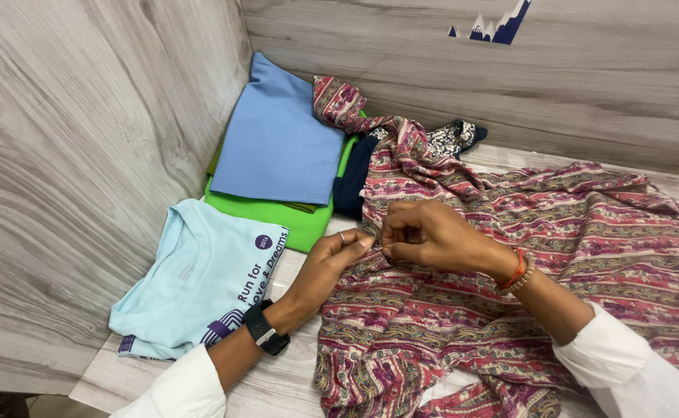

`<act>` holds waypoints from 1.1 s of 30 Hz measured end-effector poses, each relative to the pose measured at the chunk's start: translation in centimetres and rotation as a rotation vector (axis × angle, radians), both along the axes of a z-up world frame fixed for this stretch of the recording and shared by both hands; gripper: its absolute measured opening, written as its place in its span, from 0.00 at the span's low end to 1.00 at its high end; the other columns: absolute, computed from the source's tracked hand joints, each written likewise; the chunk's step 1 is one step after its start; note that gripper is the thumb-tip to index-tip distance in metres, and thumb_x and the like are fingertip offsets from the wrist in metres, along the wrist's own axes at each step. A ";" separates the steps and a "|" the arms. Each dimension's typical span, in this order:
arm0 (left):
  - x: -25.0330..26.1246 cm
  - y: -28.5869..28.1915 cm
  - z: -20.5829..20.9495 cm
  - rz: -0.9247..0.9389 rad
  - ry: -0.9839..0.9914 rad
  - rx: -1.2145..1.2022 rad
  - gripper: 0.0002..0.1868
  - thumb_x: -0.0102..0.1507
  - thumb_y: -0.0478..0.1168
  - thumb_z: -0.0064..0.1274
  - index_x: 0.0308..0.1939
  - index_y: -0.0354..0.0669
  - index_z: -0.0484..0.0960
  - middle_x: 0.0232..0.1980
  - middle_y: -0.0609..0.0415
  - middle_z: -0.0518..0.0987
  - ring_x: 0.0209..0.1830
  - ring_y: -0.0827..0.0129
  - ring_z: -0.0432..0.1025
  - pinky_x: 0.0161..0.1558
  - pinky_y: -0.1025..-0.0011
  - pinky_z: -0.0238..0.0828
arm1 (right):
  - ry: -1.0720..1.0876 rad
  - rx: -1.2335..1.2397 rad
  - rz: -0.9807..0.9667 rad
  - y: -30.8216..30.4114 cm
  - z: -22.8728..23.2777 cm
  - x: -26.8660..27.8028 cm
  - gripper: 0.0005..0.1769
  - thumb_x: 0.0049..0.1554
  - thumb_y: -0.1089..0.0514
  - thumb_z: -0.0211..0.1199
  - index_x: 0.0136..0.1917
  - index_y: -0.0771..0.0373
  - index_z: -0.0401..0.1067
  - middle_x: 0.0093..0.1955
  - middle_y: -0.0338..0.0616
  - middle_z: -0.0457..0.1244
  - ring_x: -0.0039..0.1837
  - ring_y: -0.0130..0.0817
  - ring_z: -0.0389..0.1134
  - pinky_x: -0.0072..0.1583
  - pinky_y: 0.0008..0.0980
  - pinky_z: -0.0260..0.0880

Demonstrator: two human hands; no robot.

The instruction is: The person folds a patterned dress and a dark blue dress on a tiled surface. They smooth and align each garment, fold sleeves and sides, then stack the finished items with other folded clothes.

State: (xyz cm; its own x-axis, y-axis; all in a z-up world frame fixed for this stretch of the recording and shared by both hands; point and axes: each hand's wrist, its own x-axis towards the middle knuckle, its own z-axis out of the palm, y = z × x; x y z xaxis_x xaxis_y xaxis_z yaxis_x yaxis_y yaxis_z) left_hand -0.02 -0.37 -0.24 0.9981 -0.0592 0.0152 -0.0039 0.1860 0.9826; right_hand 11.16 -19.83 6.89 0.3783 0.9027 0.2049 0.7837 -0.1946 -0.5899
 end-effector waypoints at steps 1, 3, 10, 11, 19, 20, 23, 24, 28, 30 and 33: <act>-0.1 -0.1 0.2 0.006 -0.048 0.061 0.13 0.70 0.43 0.47 0.47 0.37 0.81 0.38 0.63 0.82 0.39 0.84 0.72 0.46 0.79 0.70 | -0.022 -0.013 0.001 0.0 0.1 -0.1 0.07 0.51 0.56 0.69 0.39 0.61 0.77 0.39 0.36 0.67 0.38 0.28 0.68 0.38 0.33 0.67; -0.3 -0.1 0.7 0.019 -0.143 0.183 0.12 0.71 0.43 0.50 0.48 0.36 0.82 0.36 0.62 0.80 0.36 0.84 0.69 0.42 0.79 0.67 | -0.054 -0.027 0.000 -0.1 0.2 -0.2 0.07 0.51 0.56 0.69 0.39 0.61 0.77 0.39 0.37 0.68 0.37 0.29 0.68 0.38 0.33 0.66; -0.8 -0.5 1.5 0.118 -0.274 0.515 0.10 0.68 0.39 0.53 0.43 0.33 0.81 0.34 0.55 0.84 0.31 0.83 0.70 0.33 0.78 0.69 | -0.036 -0.026 -0.043 0.1 -0.1 -0.1 0.08 0.54 0.57 0.67 0.43 0.64 0.75 0.39 0.41 0.68 0.37 0.32 0.67 0.41 0.37 0.66; -0.9 -0.6 1.5 0.133 -0.320 0.522 0.10 0.68 0.39 0.53 0.43 0.33 0.81 0.34 0.54 0.84 0.32 0.82 0.73 0.34 0.78 0.71 | -0.012 -0.042 -0.053 0.3 -0.4 -0.1 0.08 0.55 0.57 0.66 0.43 0.65 0.75 0.39 0.41 0.68 0.37 0.32 0.67 0.41 0.37 0.66; -1.1 -0.6 2.1 0.288 -0.199 0.634 0.10 0.67 0.39 0.55 0.39 0.33 0.82 0.27 0.53 0.83 0.22 0.79 0.68 0.24 0.73 0.61 | 0.377 0.057 -0.206 1.2 -3.0 0.0 0.08 0.57 0.58 0.67 0.43 0.66 0.79 0.37 0.39 0.70 0.39 0.23 0.67 0.42 0.28 0.68; -1.1 -0.6 2.2 0.300 -0.188 0.621 0.09 0.67 0.39 0.55 0.39 0.34 0.82 0.26 0.54 0.82 0.21 0.80 0.68 0.24 0.73 0.60 | 0.434 0.101 -0.192 1.3 -3.2 0.0 0.08 0.57 0.59 0.67 0.44 0.66 0.80 0.38 0.38 0.71 0.40 0.21 0.68 0.43 0.26 0.69; -1.2 -0.7 2.2 0.306 -0.187 0.552 0.08 0.66 0.38 0.55 0.38 0.35 0.82 0.26 0.55 0.82 0.21 0.83 0.67 0.23 0.76 0.60 | 0.417 0.126 -0.267 1.6 -3.3 -0.5 0.07 0.56 0.59 0.68 0.44 0.66 0.80 0.39 0.37 0.72 0.41 0.21 0.69 0.45 0.23 0.70; -1.2 -0.7 2.1 0.301 -0.193 0.524 0.08 0.66 0.38 0.56 0.38 0.34 0.82 0.26 0.55 0.82 0.22 0.83 0.67 0.24 0.77 0.61 | 0.416 0.122 -0.299 1.6 -3.2 -0.7 0.08 0.55 0.58 0.69 0.44 0.66 0.80 0.38 0.38 0.72 0.40 0.21 0.69 0.44 0.24 0.70; -1.2 -0.7 1.9 0.290 -0.158 0.401 0.07 0.67 0.37 0.55 0.42 0.35 0.80 0.26 0.55 0.82 0.22 0.84 0.68 0.24 0.79 0.63 | 0.294 0.143 -0.403 1.9 -2.5 -2.0 0.07 0.54 0.59 0.69 0.42 0.65 0.81 0.39 0.38 0.71 0.38 0.23 0.71 0.41 0.25 0.72; -1.1 -0.7 1.9 0.291 -0.167 0.380 0.07 0.67 0.37 0.54 0.44 0.34 0.80 0.27 0.56 0.83 0.23 0.84 0.69 0.24 0.80 0.63 | 0.168 0.216 -0.378 2.0 -2.2 -2.7 0.06 0.53 0.59 0.69 0.41 0.65 0.81 0.40 0.38 0.70 0.38 0.24 0.72 0.41 0.26 0.74; -1.1 -0.6 1.7 0.266 -0.110 0.348 0.08 0.68 0.37 0.52 0.47 0.36 0.77 0.29 0.57 0.85 0.24 0.85 0.73 0.23 0.80 0.65 | -0.049 0.353 -0.275 2.1 -2.2 -3.5 0.05 0.52 0.62 0.69 0.42 0.66 0.79 0.40 0.41 0.68 0.40 0.28 0.72 0.41 0.27 0.74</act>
State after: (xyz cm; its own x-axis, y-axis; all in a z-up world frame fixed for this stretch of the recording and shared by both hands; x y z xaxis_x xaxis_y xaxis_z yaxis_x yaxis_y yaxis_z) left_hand -1.09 -0.99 1.44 0.9729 0.1786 0.1469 -0.1151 -0.1767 0.9775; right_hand 7.63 -17.76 4.73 0.5770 0.6411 0.5060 0.7594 -0.1932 -0.6213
